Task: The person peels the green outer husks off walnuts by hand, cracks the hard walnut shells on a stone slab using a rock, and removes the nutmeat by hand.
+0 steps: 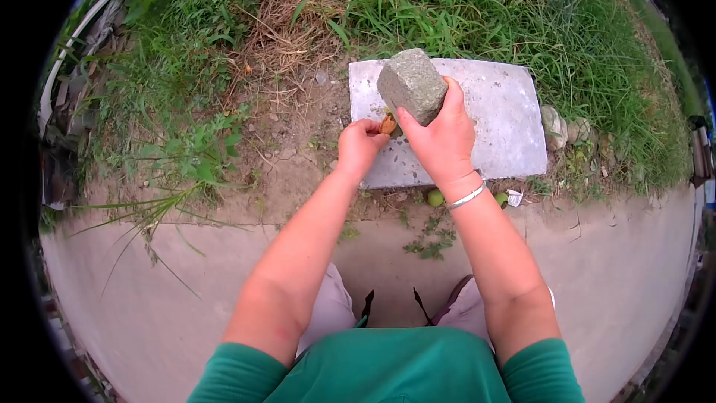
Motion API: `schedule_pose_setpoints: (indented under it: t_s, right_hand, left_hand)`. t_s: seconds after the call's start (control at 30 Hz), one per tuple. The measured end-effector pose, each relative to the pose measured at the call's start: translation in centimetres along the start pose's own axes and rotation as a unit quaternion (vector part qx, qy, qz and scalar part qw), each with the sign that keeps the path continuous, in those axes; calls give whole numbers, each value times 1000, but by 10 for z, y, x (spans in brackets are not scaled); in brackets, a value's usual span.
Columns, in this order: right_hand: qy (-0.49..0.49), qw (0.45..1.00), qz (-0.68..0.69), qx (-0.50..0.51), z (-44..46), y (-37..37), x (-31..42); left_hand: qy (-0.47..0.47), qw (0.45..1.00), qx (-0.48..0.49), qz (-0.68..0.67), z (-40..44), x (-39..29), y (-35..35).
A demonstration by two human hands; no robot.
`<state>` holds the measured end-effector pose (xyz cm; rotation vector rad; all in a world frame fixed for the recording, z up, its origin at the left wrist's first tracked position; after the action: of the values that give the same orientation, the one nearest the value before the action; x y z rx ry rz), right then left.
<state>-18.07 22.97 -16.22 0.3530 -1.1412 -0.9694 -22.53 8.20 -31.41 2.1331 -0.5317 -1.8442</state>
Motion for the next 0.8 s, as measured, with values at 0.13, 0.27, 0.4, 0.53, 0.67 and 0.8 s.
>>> schedule_pose_setpoints:
  t_s: [0.13,0.27,0.4,0.53,0.67,0.8]
  right_hand:
    - [13,997,-36,62,-11,-27,-4]
    - [11,997,-38,67,-6,-22,-1]
    - [-5,1000,-11,25,-5,-13,-1]
    - [2,997,-50,67,-8,-34,-5]
    - [4,994,-57,93,-1,-26,5]
    - [-19,1000,3,-9,0,15,-6]
  left_hand:
    - [-2,1000,3,17,-1,0,-2]
    - [-9,1000,-13,12,-1,-3,1]
    - [-5,1000,-4,-2,-1,-1,0]
    - [1,1000,0,19,-3,-3,0]
    - [-1,1000,-12,14,-3,-5,3]
    - [-17,1000,-4,24,-1,-2,-1]
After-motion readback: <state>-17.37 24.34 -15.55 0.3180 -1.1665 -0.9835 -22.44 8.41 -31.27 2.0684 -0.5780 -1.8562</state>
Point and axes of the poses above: each hand's wrist, its own z-axis towards the middle knuckle, its own y-axis out of the back of the hand, x = y × z, the point moved 10 cm from there along z, towards the middle knuckle, and after that the axes turned 3 degrees about y, right-handed, at the moved point
